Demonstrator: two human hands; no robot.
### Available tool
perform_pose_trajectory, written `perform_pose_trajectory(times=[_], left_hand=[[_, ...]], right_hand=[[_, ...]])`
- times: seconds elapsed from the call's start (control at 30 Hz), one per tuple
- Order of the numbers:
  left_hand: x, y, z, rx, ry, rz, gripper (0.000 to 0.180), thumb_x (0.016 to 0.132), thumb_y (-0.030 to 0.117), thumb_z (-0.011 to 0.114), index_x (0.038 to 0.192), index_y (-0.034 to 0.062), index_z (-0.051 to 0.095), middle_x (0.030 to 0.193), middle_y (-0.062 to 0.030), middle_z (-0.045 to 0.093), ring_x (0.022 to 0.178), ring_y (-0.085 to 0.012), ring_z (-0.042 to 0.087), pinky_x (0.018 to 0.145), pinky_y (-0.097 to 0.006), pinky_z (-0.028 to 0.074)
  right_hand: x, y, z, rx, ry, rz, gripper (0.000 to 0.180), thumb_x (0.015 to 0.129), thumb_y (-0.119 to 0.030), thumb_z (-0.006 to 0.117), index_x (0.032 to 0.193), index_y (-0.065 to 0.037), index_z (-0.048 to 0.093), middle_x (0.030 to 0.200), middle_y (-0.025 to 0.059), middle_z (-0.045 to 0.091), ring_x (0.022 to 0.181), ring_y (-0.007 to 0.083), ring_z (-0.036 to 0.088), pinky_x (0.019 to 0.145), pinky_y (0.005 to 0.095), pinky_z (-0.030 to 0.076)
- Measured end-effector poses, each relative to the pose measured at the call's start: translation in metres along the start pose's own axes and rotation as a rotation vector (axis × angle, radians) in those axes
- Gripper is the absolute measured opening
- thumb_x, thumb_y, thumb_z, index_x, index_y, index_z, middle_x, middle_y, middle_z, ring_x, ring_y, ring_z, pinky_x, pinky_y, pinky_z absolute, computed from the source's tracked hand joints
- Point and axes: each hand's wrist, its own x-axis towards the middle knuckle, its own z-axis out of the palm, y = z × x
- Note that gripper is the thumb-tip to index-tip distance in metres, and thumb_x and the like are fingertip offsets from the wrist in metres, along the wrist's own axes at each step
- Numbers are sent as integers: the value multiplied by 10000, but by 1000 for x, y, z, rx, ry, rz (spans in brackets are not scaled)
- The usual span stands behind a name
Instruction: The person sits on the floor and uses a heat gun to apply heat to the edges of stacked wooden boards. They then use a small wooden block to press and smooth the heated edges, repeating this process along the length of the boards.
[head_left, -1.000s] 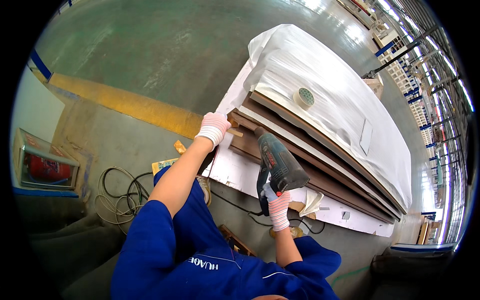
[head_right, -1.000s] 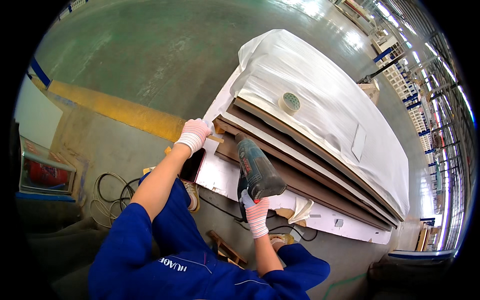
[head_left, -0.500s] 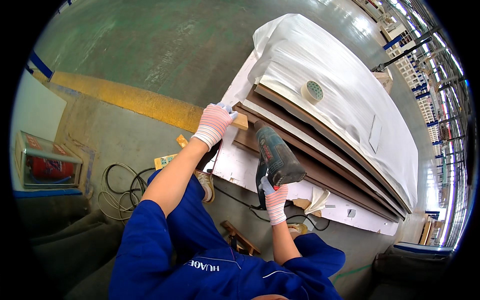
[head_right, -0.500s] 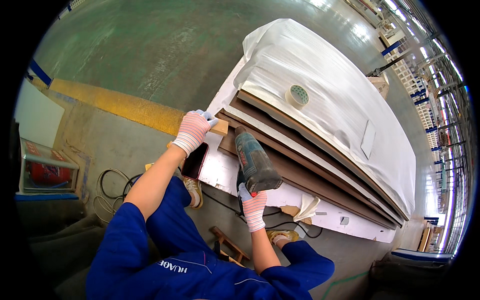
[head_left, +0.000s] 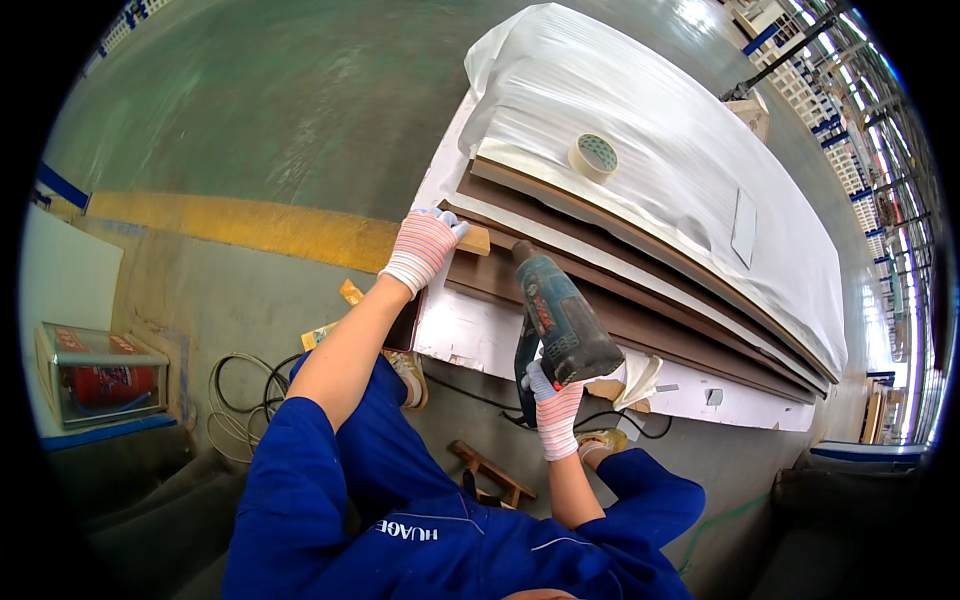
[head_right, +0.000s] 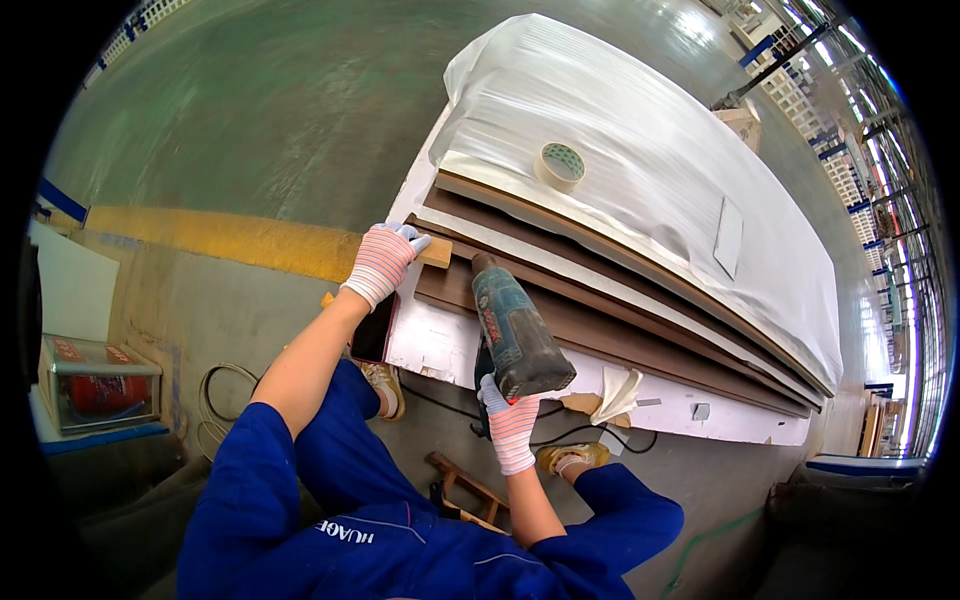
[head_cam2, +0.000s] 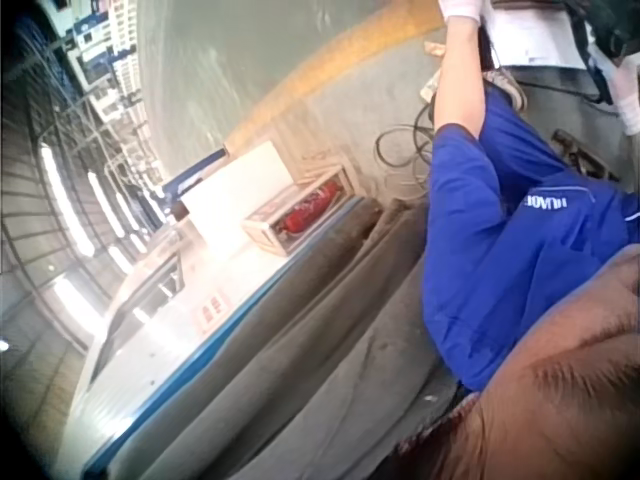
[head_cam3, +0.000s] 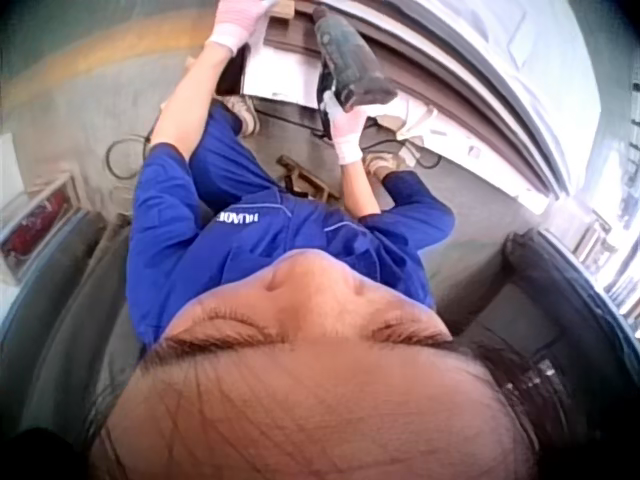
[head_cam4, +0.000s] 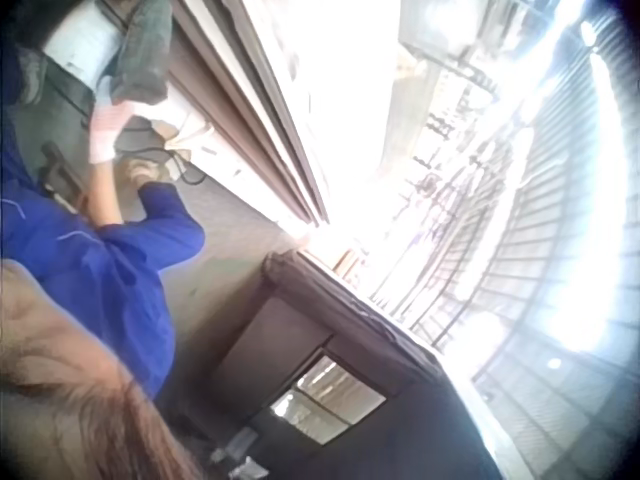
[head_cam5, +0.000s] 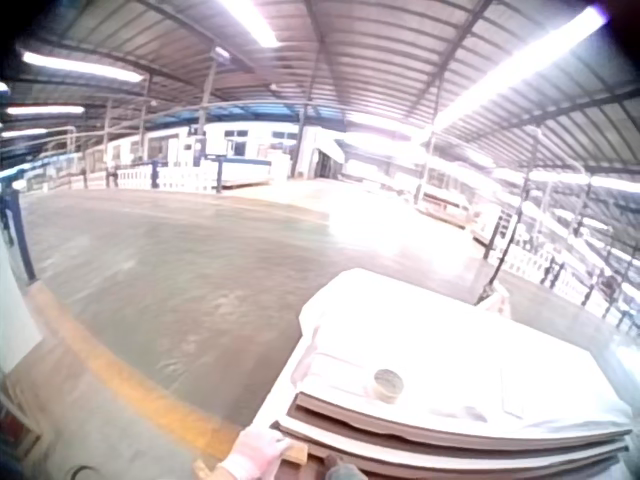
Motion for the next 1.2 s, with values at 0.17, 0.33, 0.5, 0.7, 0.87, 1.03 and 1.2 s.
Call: perform_pose_trajectory(times=[0.17,0.33,0.5,0.7,0.87,1.03,1.2], left_hand=[[9,2,5,-8,-13,-1,271,769,75,560,1013,160,641,838,-68,598,818,-254,594,703,-383,464],[13,0,15,-2,-35,-9,280,755,63,574,1007,161,645,835,-74,603,821,-260,598,704,-384,468],[22,1,21,7,-60,-17,269,737,63,596,979,163,654,828,-76,607,821,-260,603,706,-386,473],[32,3,28,76,-127,-36,213,714,85,618,914,149,651,817,-82,610,819,-262,612,691,-384,470],[38,-1,34,72,-183,-51,167,691,84,624,850,131,639,784,-81,607,795,-265,606,674,-388,466],[37,-2,31,86,-117,-14,156,675,78,629,825,123,634,777,-83,605,761,-273,602,657,-391,467],[34,4,38,57,-28,42,110,692,82,616,796,114,628,765,-96,606,723,-272,607,624,-397,472]], right_hand=[[-5,-2,-8,-1,12,18,231,828,41,595,1044,-9,530,769,53,574,623,112,567,577,241,457],[-9,-6,-13,58,55,30,101,816,-17,665,853,-24,571,718,19,598,600,102,573,576,242,462],[-13,-12,-17,22,67,63,118,804,-30,681,865,-22,579,747,24,614,613,102,591,588,248,472],[-14,-16,-25,46,99,115,154,809,3,655,926,-17,556,776,39,595,628,113,584,587,246,473],[-14,-20,-27,-36,57,70,204,826,-15,601,1013,-18,520,675,27,579,621,112,559,654,235,445],[-22,-23,-26,18,54,82,144,822,-2,614,942,-19,535,704,32,583,633,117,570,627,249,460],[-40,-21,-34,52,56,34,151,819,-26,647,930,-39,545,762,39,591,653,119,581,626,256,480]])
